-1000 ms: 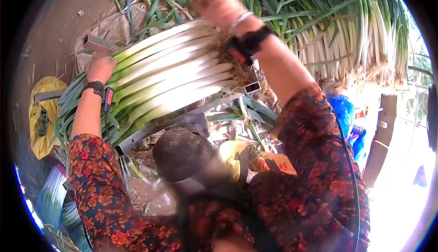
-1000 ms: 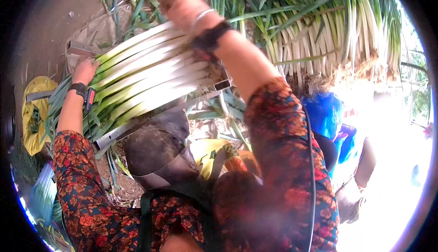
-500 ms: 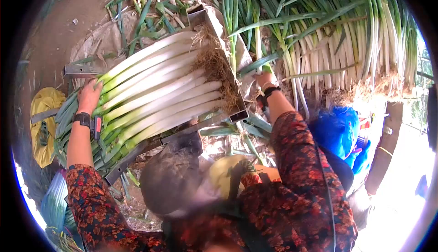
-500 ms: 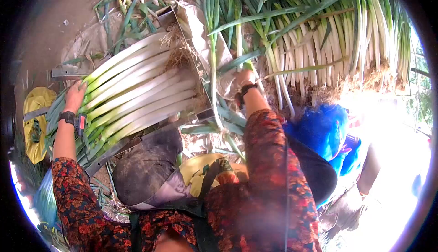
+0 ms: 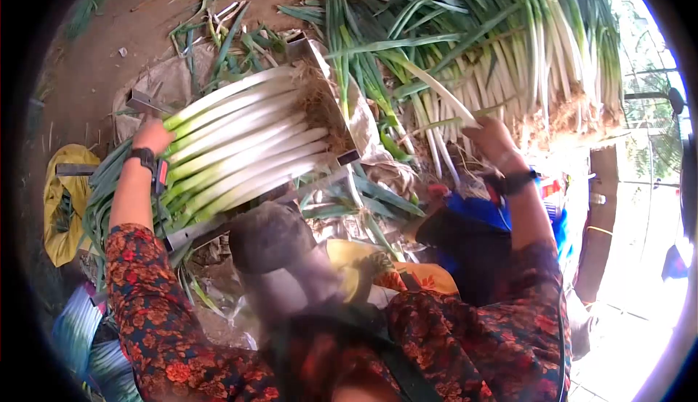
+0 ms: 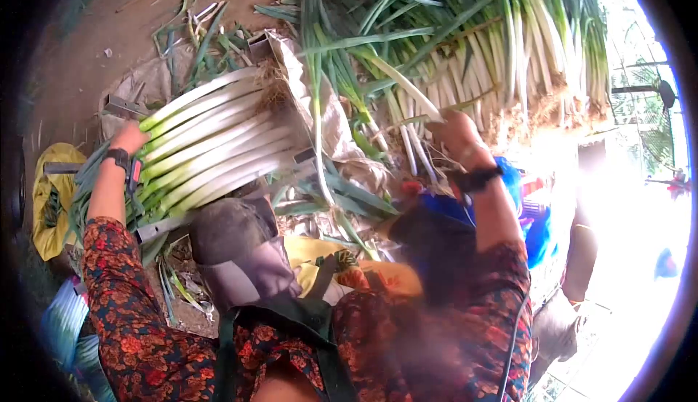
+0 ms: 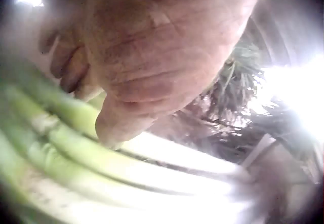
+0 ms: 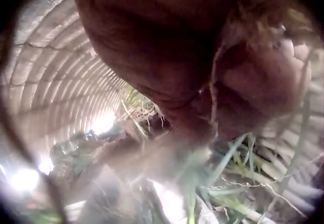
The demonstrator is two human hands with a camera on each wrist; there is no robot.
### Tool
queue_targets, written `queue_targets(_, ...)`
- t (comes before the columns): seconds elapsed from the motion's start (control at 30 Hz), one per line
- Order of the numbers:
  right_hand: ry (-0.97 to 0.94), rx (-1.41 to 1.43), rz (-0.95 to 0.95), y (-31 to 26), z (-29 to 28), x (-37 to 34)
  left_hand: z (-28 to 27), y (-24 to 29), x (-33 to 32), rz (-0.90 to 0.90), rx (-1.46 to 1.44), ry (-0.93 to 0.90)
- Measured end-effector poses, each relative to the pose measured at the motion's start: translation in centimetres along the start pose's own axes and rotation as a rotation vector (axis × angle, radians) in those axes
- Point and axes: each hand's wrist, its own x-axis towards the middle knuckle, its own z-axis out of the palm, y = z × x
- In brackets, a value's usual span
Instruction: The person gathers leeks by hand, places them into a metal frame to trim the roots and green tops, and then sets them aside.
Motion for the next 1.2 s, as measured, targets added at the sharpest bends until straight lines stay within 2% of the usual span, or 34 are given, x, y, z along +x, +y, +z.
queue_targets(0.07, 0.086, -0.044, 0.097, 0.9, -3.1, -6.6, -0.8, 0.8, 1.8, 0.059, -0.017, 0.078)
queue_targets(0.13, 0.155, -0.028, -0.007, 2.2, -5.1, -13.1, -5.1, 5.2, -0.8, 0.174, -0.014, 0.07)
queue_targets(0.2, 0.236, -0.004, 0.046, 2.6, -6.1, -19.3, -9.1, 10.1, -4.6, 0.498, -0.213, 0.097)
queue_targets(0.23, 0.269, 0.027, 0.06, 3.3, -6.2, -22.0, -9.4, 12.6, -4.9, 0.62, -0.274, 0.107)
queue_targets(0.27, 0.298, 0.058, 0.072, 4.3, -6.1, -24.4, -10.3, 15.6, -7.2, 0.799, -0.279, 0.231)
queue_targets(0.3, 0.318, 0.093, 0.065, 5.8, -6.0, -26.6, -11.0, 19.0, -8.8, 0.94, -0.343, 0.236)
queue_targets(0.33, 0.334, 0.125, 0.051, 7.0, -5.7, -28.6, -11.4, 22.1, -11.2, 1.054, -0.463, 0.158)
queue_targets(0.37, 0.302, 0.236, 0.111, 5.2, -5.5, -31.3, -11.0, 25.7, -12.2, 1.287, -0.389, 0.297)
queue_targets(0.4, 0.264, 0.347, 0.168, 2.8, -5.7, -34.2, -10.8, 29.0, -14.8, 1.385, -0.33, 0.369)
queue_targets(0.43, 0.256, 0.381, 0.166, 2.4, -5.8, -36.2, -9.2, 32.9, -15.6, 1.507, -0.357, 0.363)
queue_targets(0.47, 0.24, 0.412, 0.162, 2.5, -5.5, -38.0, -9.0, 35.1, -18.9, 1.598, -0.343, 0.48)
queue_targets(0.5, 0.235, 0.43, 0.144, 3.7, -5.3, -39.5, -7.9, 36.9, -21.3, 1.596, -0.404, 0.693)
queue_targets(0.53, 0.226, 0.448, 0.124, 4.6, -5.2, -40.5, -8.2, 37.8, -23.7, 1.602, -0.378, 0.738)
queue_targets(0.6, 0.107, 0.673, 0.041, 5.8, -5.1, -41.7, -7.2, 40.3, -24.6, 1.553, -0.399, 0.802)
queue_targets(0.67, 0.045, 0.748, 0.018, 6.9, -4.7, -41.1, -8.5, 38.3, -25.3, 1.428, -0.427, 1.019)
queue_targets(0.7, 0.068, 0.699, 0.032, 6.5, -4.3, -40.3, -9.4, 37.3, -24.9, 1.373, -0.407, 1.148)
queue_targets(0.77, 0.068, 0.53, -0.005, 5.1, -3.8, -37.1, -11.9, 34.2, -24.5, 1.252, -0.263, 1.214)
queue_targets(0.8, 0.07, 0.446, -0.019, 4.5, -3.6, -35.2, -13.2, 31.8, -24.6, 1.169, -0.286, 1.253)
queue_targets(0.87, 0.159, 0.239, -0.24, 4.9, -2.1, -29.0, -15.0, 26.0, -23.2, 1.03, -0.222, 1.424)
queue_targets(0.9, 0.166, 0.196, -0.366, 3.0, -1.1, -26.3, -15.7, 23.2, -22.2, 0.988, -0.226, 1.384)
queue_targets(0.93, 0.176, 0.156, -0.486, 0.0, 0.1, -23.7, -16.2, 19.4, -22.5, 0.883, -0.105, 1.379)
queue_targets(0.97, 0.214, 0.273, -0.493, -6.0, 2.1, -23.6, -16.3, 16.2, -23.0, 0.791, -0.128, 1.18)
queue_targets(1.0, 0.152, 0.486, -0.504, -7.3, 4.0, -20.6, -16.3, 12.9, -23.4, 0.677, -0.134, 0.982)
queue_targets(1.03, 0.42, 0.174, -0.844, -10.3, 6.0, -18.8, -16.4, 9.7, -23.9, 0.556, -0.118, 0.802)
queue_targets(1.07, 0.502, 0.218, -1.029, -13.2, 8.4, -17.0, -15.9, 6.1, -23.3, 0.558, -0.044, 0.776)
queue_targets(1.1, 0.618, 0.004, -1.173, -15.7, 9.9, -15.4, -15.8, 3.0, -23.2, 0.615, 0.085, 0.789)
queue_targets(1.13, 0.579, 0.08, -1.211, -17.6, 12.4, -13.7, -15.3, 0.5, -23.5, 0.534, 0.01, 0.695)
queue_targets(1.2, 0.445, 0.188, -1.236, -21.4, 17.5, -10.7, -15.4, -2.5, -23.5, 0.245, 0.003, 0.389)
